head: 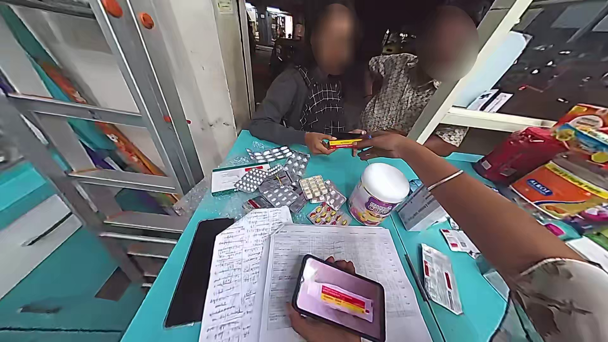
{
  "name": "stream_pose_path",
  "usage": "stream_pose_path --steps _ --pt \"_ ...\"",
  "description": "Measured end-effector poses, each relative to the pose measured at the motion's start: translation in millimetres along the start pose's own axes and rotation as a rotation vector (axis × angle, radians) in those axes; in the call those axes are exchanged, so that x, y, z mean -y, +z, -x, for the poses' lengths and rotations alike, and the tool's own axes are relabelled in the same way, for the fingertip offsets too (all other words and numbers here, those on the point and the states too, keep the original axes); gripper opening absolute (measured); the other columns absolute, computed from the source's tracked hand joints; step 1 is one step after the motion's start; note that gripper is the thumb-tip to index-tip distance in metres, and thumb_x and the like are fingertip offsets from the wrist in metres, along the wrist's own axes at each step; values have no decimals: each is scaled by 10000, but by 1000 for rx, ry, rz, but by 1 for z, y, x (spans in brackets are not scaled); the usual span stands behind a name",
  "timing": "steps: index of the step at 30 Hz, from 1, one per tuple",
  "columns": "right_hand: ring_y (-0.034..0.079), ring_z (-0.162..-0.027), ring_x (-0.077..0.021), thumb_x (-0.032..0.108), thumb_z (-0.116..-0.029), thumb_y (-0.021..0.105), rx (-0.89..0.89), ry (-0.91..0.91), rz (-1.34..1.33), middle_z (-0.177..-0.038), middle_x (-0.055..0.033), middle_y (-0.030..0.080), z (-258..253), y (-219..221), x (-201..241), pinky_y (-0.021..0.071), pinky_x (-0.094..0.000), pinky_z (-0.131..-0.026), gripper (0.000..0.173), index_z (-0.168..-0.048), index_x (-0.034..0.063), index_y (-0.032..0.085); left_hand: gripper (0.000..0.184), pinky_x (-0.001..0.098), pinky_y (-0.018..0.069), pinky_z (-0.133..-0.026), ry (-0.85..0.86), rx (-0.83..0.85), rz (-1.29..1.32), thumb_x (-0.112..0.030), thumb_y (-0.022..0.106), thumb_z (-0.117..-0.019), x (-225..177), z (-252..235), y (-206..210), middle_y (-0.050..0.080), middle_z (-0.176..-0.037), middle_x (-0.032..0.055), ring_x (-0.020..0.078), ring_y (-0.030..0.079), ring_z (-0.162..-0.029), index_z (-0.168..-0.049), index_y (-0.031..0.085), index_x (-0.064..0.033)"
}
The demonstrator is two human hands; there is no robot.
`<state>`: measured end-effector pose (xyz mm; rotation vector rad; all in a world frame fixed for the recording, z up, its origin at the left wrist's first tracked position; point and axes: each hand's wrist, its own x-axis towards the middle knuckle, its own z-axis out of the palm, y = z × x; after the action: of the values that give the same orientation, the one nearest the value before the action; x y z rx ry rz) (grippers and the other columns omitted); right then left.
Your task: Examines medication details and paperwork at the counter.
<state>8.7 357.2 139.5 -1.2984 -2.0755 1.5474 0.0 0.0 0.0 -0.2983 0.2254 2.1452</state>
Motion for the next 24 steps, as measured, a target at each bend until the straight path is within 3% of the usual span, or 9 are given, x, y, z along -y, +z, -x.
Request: stream_pose_path --steps 2,5,9,13,15,17,20,21,24 --pt "723 -828 -186 38 -950 690 -62 -45 -2 -1097 -140 687 -6 -1 32 627 -316 -747 446 -1358 4 515 1065 485 579 -907 -13 21 31 -938 128 -809 2 -3 -11 742 -1073 165 319 722 -1034 -1246 608 -94" --pt "699 -731 -153 40 -938 703 -215 -162 85 -957 -117 710 -2 9 39 608 -312 -693 325 -1232 -32 586 1074 493 574 -921 -33 48 83 -961 183 -776 2 -2 -17 742 -1102 160 333 718 -1052 -1244 638 -107" --pt "664 -866 -247 144 -904 760 -436 -411 274 -1056 -189 672 29 8 54 562 -459 -790 394 -1228 -26 615 1099 487 570 -939 -48 65 86 -948 151 -792 0 -1 -17 737 -1121 173 333 715 -1073 -1277 621 -80" --pt "664 -921 -91 162 -933 681 -524 -704 14 -1050 -8 633 124 20 63 590 -306 -816 314 -1198 75 535 1108 496 572 -933 -47 47 76 -941 124 -800 0 0 -16 738 -1107 179 338 717 -1062 -1279 616 -70" --pt "696 -936 -108 147 -1014 544 -433 -804 -254 -1035 42 666 178 33 51 613 -326 -847 134 -1146 166 529 1117 503 567 -943 -58 52 91 -945 128 -795 -1 -1 -15 734 -1121 184 340 713 -1076 -1279 621 -68" --pt "688 -1022 -117 244 -1050 478 -341 -794 -387 -1092 54 682 213 43 31 587 -336 -920 144 -1180 215 532 1116 509 565 -941 -61 40 81 -951 135 -788 -1 -1 -15 730 -1127 183 346 709 -1077 -1281 610 -70" --pt "686 -842 -28 376 -1008 550 -228 -537 -360 -1022 82 704 242 69 -13 594 -199 -687 281 -1248 257 632 1113 497 572 -934 -54 44 37 -954 146 -786 -2 0 -15 737 -1123 177 339 716 -1070 -1288 611 -76" --pt "695 -777 -49 411 -1004 577 -163 -438 -336 -981 51 716 246 76 -30 601 -210 -634 341 -1298 250 641 1106 499 568 -941 -51 56 29 -952 157 -789 -1 -1 -16 736 -1129 175 341 714 -1077 -1295 605 -77" --pt "689 -830 -81 336 -1040 524 17 -316 -154 -1009 16 697 243 88 -76 596 -230 -697 453 -1468 189 540 1107 497 570 -936 -49 62 7 -952 157 -786 -2 -1 -15 737 -1130 171 338 714 -1079 -1297 606 -78"
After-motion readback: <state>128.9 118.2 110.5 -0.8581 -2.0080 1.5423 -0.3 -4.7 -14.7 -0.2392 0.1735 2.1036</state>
